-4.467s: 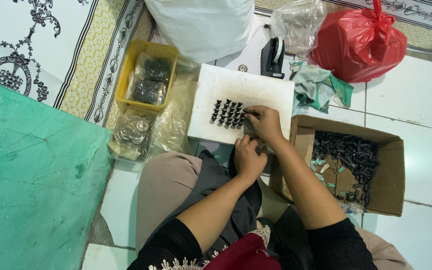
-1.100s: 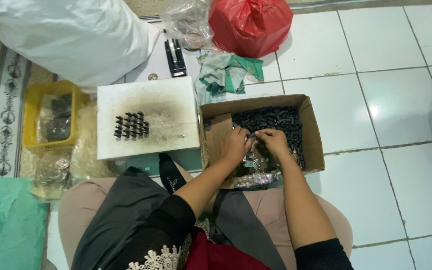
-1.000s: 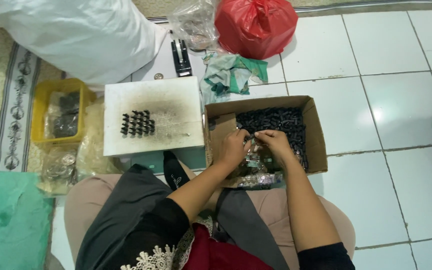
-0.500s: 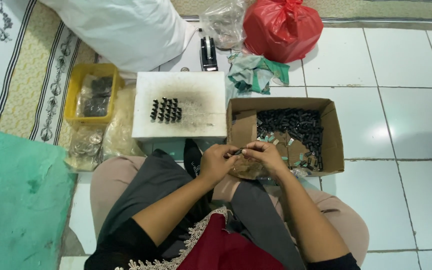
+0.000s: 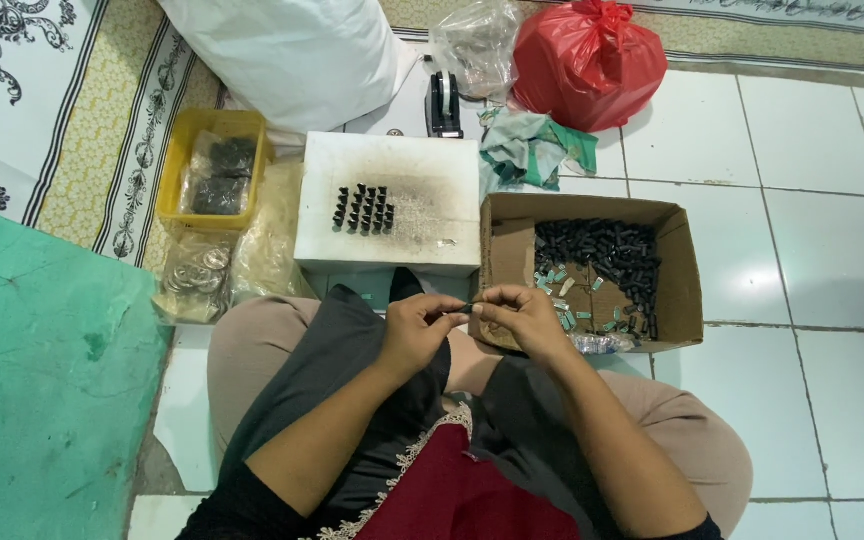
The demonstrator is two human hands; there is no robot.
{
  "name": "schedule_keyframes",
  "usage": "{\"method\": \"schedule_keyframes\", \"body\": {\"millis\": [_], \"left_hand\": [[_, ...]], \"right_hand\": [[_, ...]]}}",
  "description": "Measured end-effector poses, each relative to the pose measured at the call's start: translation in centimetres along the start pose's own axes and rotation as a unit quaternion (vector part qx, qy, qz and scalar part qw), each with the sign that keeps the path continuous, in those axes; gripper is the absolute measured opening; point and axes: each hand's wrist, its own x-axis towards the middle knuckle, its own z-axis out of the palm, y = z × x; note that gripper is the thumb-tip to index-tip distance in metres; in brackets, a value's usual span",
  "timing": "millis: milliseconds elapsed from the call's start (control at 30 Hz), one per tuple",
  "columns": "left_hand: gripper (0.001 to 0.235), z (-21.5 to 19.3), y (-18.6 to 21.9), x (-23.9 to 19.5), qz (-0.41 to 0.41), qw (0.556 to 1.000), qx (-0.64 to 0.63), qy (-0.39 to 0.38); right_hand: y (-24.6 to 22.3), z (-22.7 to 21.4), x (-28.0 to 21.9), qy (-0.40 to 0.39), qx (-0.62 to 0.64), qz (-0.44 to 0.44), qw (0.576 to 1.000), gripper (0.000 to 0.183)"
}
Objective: The person sits on the floor and repeatedly picks small black components and light-colored strips from a cardboard box, then places them onto a white foam tray. The person handles the items one at a time and arranges them in rows on the tray.
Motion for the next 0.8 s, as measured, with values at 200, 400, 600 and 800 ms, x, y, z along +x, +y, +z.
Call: {"method": "schedule_keyframes", "body": {"millis": [200,400,600,800], "left_hand": [[0.018,-0.8,-1.3,0.3,-0.072,0.991,-0.110,-0.014],[0.020,-1.0,-1.8,0.9,-0.090,0.981,-0.172,0.010],[0.019,-1.6,-2.0,1.2,-0.083,0.984,-0.154,0.019],[0.019,-2.0,-2.7,1.6,-0.079,0.984,-0.157,0.015]], "right_hand": [[-3.0,0.5,-1.0,0.050,-0.014,-0.073,0.996,0.017],[-2.6,2.1,-0.5,0.025,-0.090,-0.132,0.987,0.020],[-3.7,3.8,-0.2,0.055,-0.123,-0.173,0.976,0.012],[-4.9,4.3,0.1,0.042,-0.202,-0.215,0.955,0.008]]}}
